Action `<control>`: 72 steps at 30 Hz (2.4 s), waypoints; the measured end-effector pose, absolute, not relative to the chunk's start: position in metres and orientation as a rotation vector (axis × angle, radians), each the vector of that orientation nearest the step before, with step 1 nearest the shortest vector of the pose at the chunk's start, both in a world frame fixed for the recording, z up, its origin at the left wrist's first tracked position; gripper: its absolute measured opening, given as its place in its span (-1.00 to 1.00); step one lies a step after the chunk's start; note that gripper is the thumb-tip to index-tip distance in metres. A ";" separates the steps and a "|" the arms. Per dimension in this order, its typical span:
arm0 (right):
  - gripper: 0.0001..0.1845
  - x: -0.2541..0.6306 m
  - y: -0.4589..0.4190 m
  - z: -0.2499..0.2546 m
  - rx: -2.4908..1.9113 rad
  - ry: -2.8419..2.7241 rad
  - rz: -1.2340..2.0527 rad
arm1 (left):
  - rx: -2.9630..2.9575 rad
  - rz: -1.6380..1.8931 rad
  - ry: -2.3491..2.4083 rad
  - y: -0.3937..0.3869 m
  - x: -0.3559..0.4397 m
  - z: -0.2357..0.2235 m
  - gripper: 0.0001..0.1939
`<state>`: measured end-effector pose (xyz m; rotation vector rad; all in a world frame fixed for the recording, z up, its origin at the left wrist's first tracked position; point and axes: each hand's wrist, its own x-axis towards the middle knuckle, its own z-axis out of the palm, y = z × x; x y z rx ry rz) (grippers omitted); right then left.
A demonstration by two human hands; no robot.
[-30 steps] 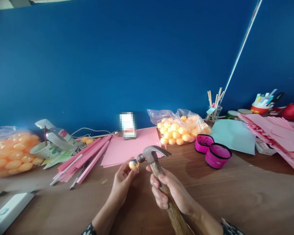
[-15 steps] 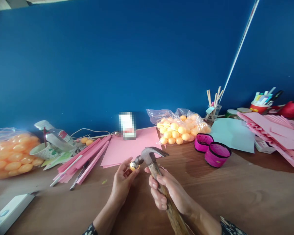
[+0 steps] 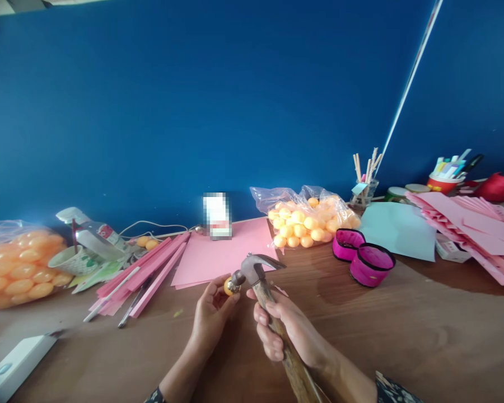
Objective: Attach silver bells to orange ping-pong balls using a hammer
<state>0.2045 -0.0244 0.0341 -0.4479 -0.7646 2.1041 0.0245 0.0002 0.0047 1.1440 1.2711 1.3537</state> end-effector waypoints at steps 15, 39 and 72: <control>-0.72 0.203 -0.028 0.037 -0.458 -0.809 2.081 | 1.106 1.360 1.290 0.000 0.026 0.008 -0.53; -0.70 0.202 -0.029 0.033 -0.447 -0.809 2.108 | 0.990 1.403 1.298 0.001 0.025 0.007 -0.44; -0.74 0.203 -0.028 0.037 -0.462 -0.866 2.043 | 1.084 1.362 1.244 -0.001 0.025 0.006 -0.47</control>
